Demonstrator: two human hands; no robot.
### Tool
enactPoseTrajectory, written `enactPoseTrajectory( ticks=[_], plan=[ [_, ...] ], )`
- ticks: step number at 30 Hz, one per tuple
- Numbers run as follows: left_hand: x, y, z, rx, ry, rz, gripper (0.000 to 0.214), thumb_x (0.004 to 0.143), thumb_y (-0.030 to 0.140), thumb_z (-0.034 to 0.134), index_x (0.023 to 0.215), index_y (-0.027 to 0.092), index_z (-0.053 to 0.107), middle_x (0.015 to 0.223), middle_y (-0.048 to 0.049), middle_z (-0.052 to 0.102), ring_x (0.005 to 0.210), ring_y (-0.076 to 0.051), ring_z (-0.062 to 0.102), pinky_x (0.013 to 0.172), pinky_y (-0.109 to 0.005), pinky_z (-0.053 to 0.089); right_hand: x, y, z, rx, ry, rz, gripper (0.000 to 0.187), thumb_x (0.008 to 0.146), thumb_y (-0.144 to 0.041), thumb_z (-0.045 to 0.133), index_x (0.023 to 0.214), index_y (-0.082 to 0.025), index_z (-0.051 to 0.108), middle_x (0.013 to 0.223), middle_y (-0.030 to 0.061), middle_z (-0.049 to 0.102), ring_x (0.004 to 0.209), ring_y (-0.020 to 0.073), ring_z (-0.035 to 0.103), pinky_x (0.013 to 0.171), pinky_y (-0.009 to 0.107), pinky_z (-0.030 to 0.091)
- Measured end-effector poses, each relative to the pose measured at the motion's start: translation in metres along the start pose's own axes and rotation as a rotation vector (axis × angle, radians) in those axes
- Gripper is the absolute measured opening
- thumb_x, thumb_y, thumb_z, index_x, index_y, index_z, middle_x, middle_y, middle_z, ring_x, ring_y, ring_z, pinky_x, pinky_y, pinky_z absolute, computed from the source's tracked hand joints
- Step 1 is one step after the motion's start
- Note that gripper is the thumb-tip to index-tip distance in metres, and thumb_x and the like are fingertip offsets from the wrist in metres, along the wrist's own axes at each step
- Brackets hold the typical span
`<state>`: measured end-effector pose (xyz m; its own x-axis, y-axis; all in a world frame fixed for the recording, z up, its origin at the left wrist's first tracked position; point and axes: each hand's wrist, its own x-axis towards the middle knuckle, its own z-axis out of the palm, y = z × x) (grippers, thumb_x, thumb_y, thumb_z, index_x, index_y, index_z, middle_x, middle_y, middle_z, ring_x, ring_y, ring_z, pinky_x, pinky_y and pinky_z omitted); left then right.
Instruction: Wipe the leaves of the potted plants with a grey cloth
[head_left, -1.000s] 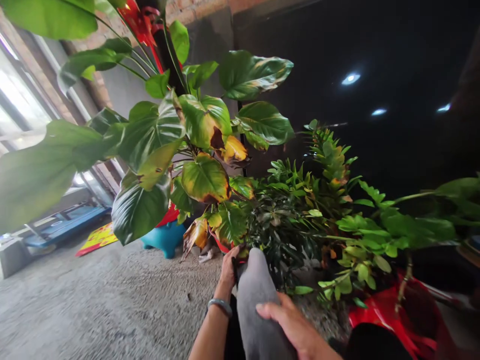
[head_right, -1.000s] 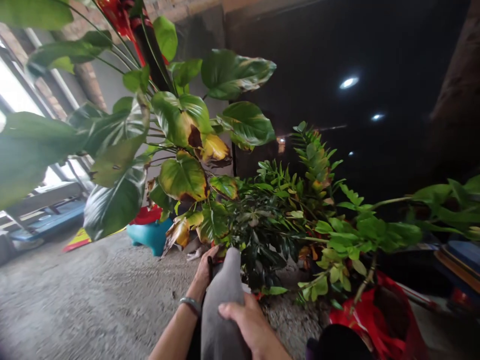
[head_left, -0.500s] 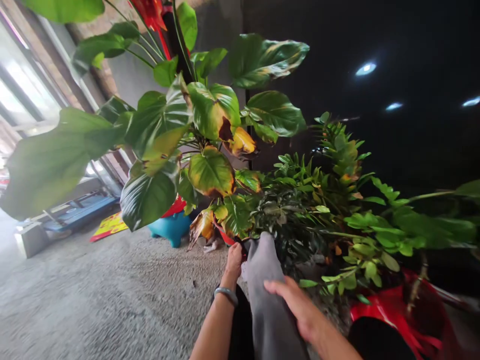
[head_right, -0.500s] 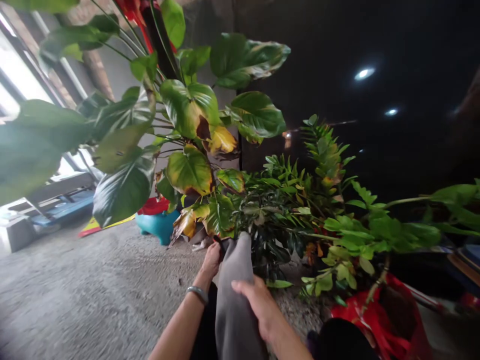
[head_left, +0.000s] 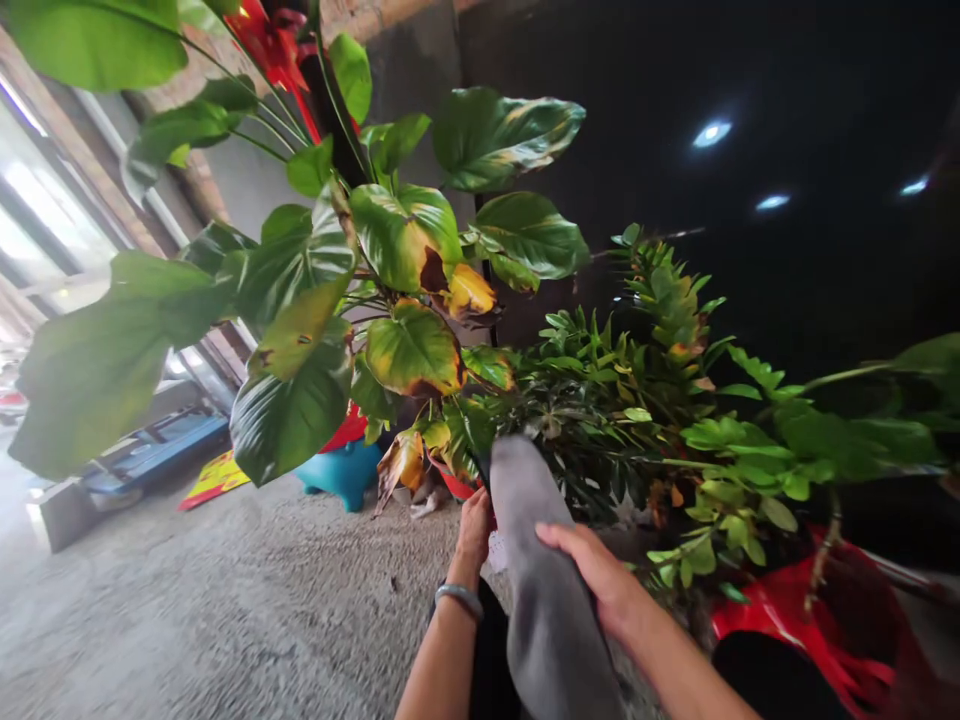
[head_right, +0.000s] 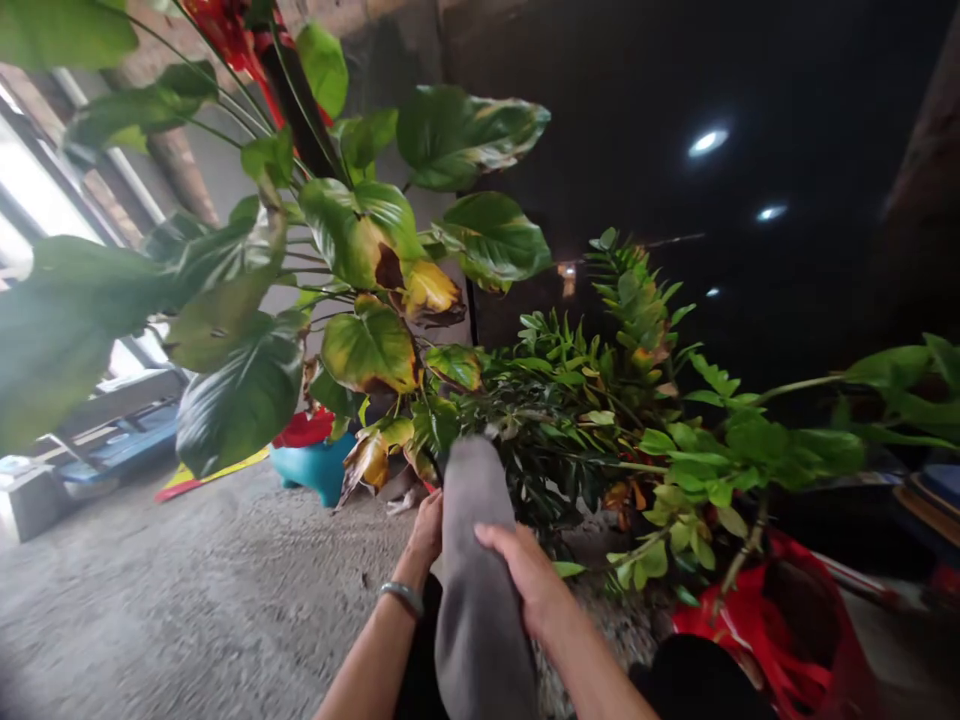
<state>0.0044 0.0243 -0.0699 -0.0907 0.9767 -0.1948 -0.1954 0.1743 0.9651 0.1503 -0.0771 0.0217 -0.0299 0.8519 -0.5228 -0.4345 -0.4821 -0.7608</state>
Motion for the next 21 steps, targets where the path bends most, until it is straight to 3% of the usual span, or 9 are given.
enactPoseTrajectory(
  ticks=[2, 4, 8, 10, 12, 14, 17, 19, 21],
  plan=[
    [0.003, 0.0, -0.001, -0.033, -0.005, -0.018, 0.035, 0.056, 0.051, 0.073, 0.06, 0.021, 0.058, 0.051, 0.0017, 0.059, 0.05, -0.016, 0.055, 0.047, -0.026, 0.042, -0.012, 0.022, -0.02, -0.096, 0.07, 0.026, 0.026, 0.053, -0.032, 0.078, 0.074, -0.02, 0.067, 0.071, 0.0043, 0.074, 0.072, 0.0243, 0.069, 0.064, 0.033, 0.051],
    [0.006, 0.001, -0.004, -0.069, -0.007, -0.048, 0.037, 0.052, 0.05, 0.076, 0.063, 0.02, 0.059, 0.053, 0.002, 0.061, 0.048, -0.015, 0.056, 0.047, -0.026, 0.043, -0.032, 0.027, -0.041, -0.106, 0.062, 0.015, 0.036, 0.05, -0.032, 0.08, 0.082, -0.019, 0.069, 0.082, 0.0061, 0.077, 0.081, 0.0273, 0.071, 0.068, 0.033, 0.053],
    [0.006, 0.002, -0.006, -0.095, -0.038, -0.073, 0.043, 0.049, 0.051, 0.08, 0.068, 0.017, 0.062, 0.058, -0.0005, 0.065, 0.049, -0.015, 0.059, 0.048, -0.026, 0.044, -0.061, -0.022, -0.066, 0.083, 0.011, -0.058, 0.043, 0.049, -0.035, 0.084, 0.085, -0.019, 0.069, 0.07, 0.006, 0.075, 0.063, 0.0264, 0.069, 0.059, 0.035, 0.053],
    [0.005, 0.002, -0.004, -0.093, -0.05, -0.062, 0.046, 0.048, 0.053, 0.081, 0.069, 0.016, 0.063, 0.06, -0.0013, 0.067, 0.05, -0.015, 0.06, 0.049, -0.026, 0.045, -0.057, -0.052, -0.068, 0.238, -0.009, -0.117, 0.036, 0.052, -0.036, 0.082, 0.081, -0.018, 0.069, 0.062, 0.0053, 0.072, 0.058, 0.0242, 0.067, 0.056, 0.033, 0.053],
    [0.005, 0.001, -0.002, -0.094, -0.062, -0.053, 0.048, 0.048, 0.054, 0.081, 0.071, 0.015, 0.064, 0.061, -0.0012, 0.066, 0.05, -0.015, 0.061, 0.05, -0.026, 0.045, -0.042, -0.067, -0.065, 0.378, -0.05, -0.164, 0.029, 0.056, -0.036, 0.079, 0.076, -0.018, 0.069, 0.06, 0.0046, 0.071, 0.057, 0.022, 0.066, 0.056, 0.031, 0.054],
    [0.005, 0.0, 0.0, -0.097, -0.073, -0.051, 0.049, 0.047, 0.055, 0.082, 0.07, 0.015, 0.064, 0.059, -0.0007, 0.065, 0.05, -0.015, 0.061, 0.05, -0.026, 0.045, -0.024, -0.057, -0.06, 0.433, -0.06, -0.149, 0.023, 0.058, -0.035, 0.077, 0.071, -0.019, 0.067, 0.058, 0.004, 0.07, 0.059, 0.0226, 0.067, 0.059, 0.033, 0.056],
    [0.006, -0.001, 0.0, -0.1, -0.074, -0.058, 0.048, 0.047, 0.055, 0.082, 0.067, 0.015, 0.063, 0.057, -0.0005, 0.064, 0.05, -0.015, 0.06, 0.05, -0.026, 0.045, -0.014, -0.012, -0.059, 0.303, 0.06, 0.011, 0.022, 0.055, -0.037, 0.08, 0.063, -0.022, 0.065, 0.055, 0.0057, 0.07, 0.067, 0.0292, 0.071, 0.065, 0.04, 0.058],
    [0.007, -0.001, -0.003, -0.093, -0.07, -0.064, 0.046, 0.049, 0.053, 0.081, 0.069, 0.016, 0.063, 0.061, -0.0018, 0.066, 0.051, -0.016, 0.061, 0.05, -0.027, 0.046, -0.024, 0.016, -0.067, 0.214, 0.14, 0.054, 0.025, 0.05, -0.034, 0.084, 0.063, -0.022, 0.068, 0.066, 0.0078, 0.075, 0.076, 0.0307, 0.072, 0.07, 0.039, 0.058],
    [0.007, 0.0, -0.005, -0.082, -0.066, -0.069, 0.044, 0.051, 0.052, 0.08, 0.07, 0.017, 0.063, 0.063, -0.0025, 0.067, 0.052, -0.017, 0.062, 0.05, -0.027, 0.046, -0.043, 0.024, -0.078, 0.194, 0.163, 0.031, 0.027, 0.049, -0.033, 0.087, 0.068, -0.023, 0.07, 0.079, 0.0076, 0.078, 0.082, 0.0305, 0.072, 0.073, 0.037, 0.058]
  ],
)
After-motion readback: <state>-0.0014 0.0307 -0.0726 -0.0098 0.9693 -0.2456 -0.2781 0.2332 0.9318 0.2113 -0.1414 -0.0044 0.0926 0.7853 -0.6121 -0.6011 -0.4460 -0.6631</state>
